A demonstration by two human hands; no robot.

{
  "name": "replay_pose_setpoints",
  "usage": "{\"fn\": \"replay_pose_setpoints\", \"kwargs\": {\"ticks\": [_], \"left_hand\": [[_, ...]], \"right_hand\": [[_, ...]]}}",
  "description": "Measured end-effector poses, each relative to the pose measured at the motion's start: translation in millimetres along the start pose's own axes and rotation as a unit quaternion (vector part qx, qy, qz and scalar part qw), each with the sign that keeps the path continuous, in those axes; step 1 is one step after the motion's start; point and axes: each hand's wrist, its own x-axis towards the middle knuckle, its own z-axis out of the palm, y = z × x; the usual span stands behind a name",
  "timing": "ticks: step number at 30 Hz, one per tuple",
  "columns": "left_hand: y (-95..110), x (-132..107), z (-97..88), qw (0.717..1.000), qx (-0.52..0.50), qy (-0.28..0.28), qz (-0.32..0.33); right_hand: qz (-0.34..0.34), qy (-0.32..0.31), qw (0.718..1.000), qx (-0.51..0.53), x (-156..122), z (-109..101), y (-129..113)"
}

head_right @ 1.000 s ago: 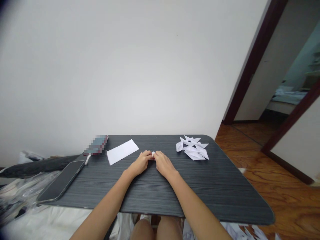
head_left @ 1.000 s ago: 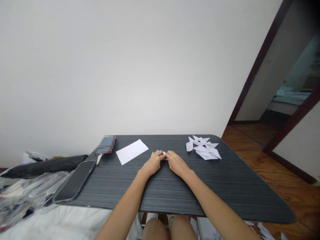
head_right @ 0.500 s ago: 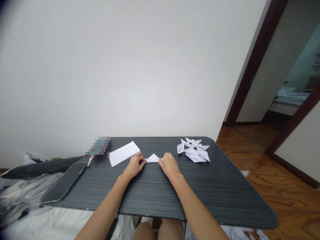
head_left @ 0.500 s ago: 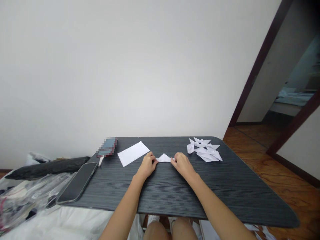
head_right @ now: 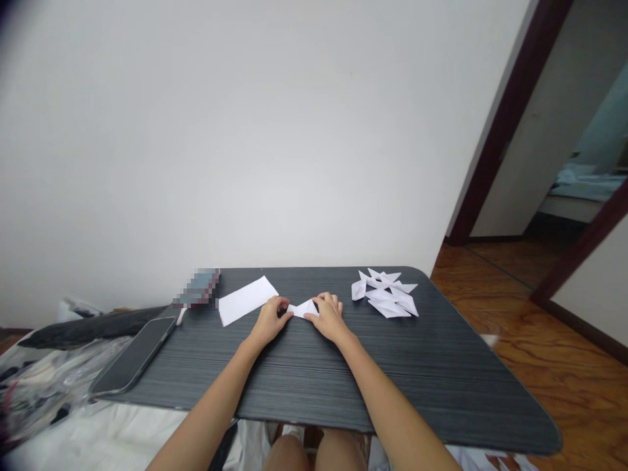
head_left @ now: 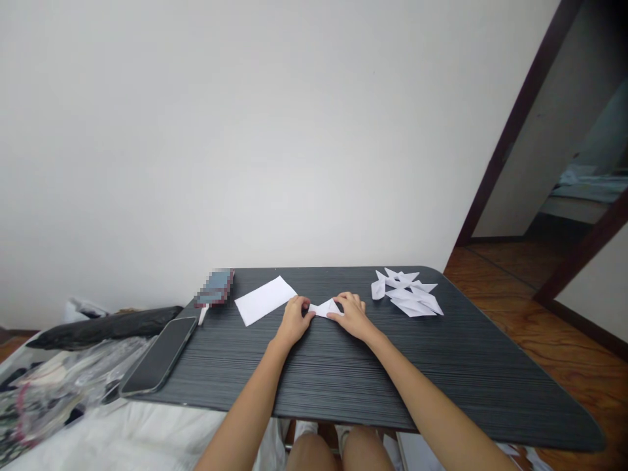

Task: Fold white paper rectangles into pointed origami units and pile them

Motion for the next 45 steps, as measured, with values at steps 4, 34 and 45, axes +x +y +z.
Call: {"fn": "replay_pose_setpoints", "kwargs": {"ticks": [4, 34, 45], "left_hand": [[0, 1, -1.7, 1.000, -0.017, 0.003, -0.004], [16, 7, -3.9, 0.852, -0.486, -0.003, -0.195], [8, 9, -6.9, 0.862, -0.475, 0.014, -0.174]], "right_hand": [[-0.031, 0.014, 0.999, 0.040, -2, -2, -4], [-0.240, 0.053, 0.958, 0.148, -11, -24, -22], [-0.016, -0.161, 0.856, 0.491, 2, -44, 2]]}}
